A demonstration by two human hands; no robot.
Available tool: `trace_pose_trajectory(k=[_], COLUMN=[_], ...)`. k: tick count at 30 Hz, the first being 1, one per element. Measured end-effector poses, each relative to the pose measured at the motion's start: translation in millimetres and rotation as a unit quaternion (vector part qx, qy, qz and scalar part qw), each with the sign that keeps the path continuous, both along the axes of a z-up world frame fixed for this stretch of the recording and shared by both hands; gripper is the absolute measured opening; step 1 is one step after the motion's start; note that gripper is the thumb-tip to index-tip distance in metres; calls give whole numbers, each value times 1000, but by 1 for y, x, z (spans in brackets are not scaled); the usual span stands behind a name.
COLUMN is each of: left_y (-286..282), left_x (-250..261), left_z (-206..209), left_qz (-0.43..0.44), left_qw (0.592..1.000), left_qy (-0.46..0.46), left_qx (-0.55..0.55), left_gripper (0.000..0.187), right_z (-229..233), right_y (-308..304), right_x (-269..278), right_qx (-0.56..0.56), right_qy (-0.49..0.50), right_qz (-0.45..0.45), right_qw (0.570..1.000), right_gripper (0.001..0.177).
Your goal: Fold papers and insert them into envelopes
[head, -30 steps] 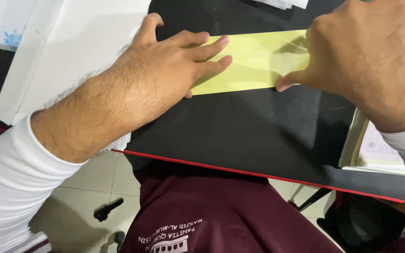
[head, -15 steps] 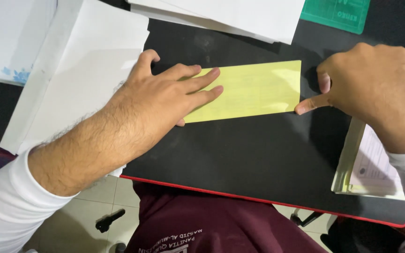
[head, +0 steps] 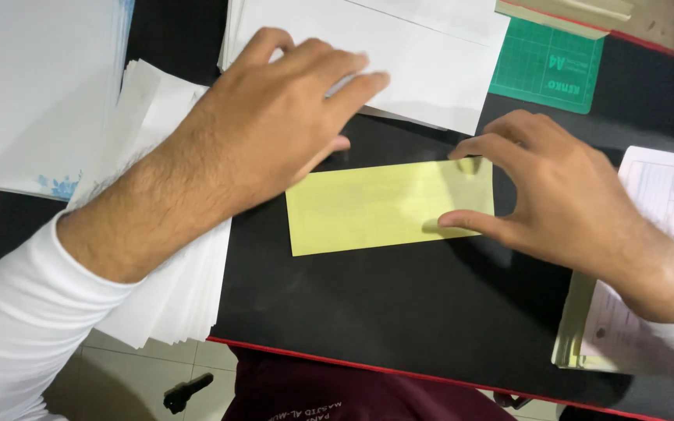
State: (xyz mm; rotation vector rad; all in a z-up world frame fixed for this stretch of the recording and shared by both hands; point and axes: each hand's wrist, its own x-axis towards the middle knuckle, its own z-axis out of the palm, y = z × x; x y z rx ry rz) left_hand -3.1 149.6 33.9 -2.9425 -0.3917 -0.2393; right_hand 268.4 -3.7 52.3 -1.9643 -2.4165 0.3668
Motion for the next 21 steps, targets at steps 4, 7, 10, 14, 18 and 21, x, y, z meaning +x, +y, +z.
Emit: trace_pose_trajectory(k=[4,7,10,14,18,21], left_y=[11,9,8,7,4,-6], left_x=[1,5,7,5,1,-4], left_z=[-14,-17,-17,-3,18,29], left_qz=[-1,-19,-28,-52,-81,-90], left_qw=[992,984,980,967,949,942], left_qy=[-60,-95,-123,-196,-261,-306], left_qx=[112,147,154,155,155,101], left_gripper=[61,31,29,24,18,14], right_z=[-15,-20,-22,-20,-5,-4], right_y=[0,2,1,-1,6,10], right_x=[-2,0,1,-1,-12,-14], right_qx=[-23,-65,-124,-172,-275,-301], right_qy=[51,60,48,98,121,107], right_qz=[3,-14,-48,-99,-152,-155], right_qw=[998,996,990,975,942,935], right_gripper=[79,78,68,36,53,18])
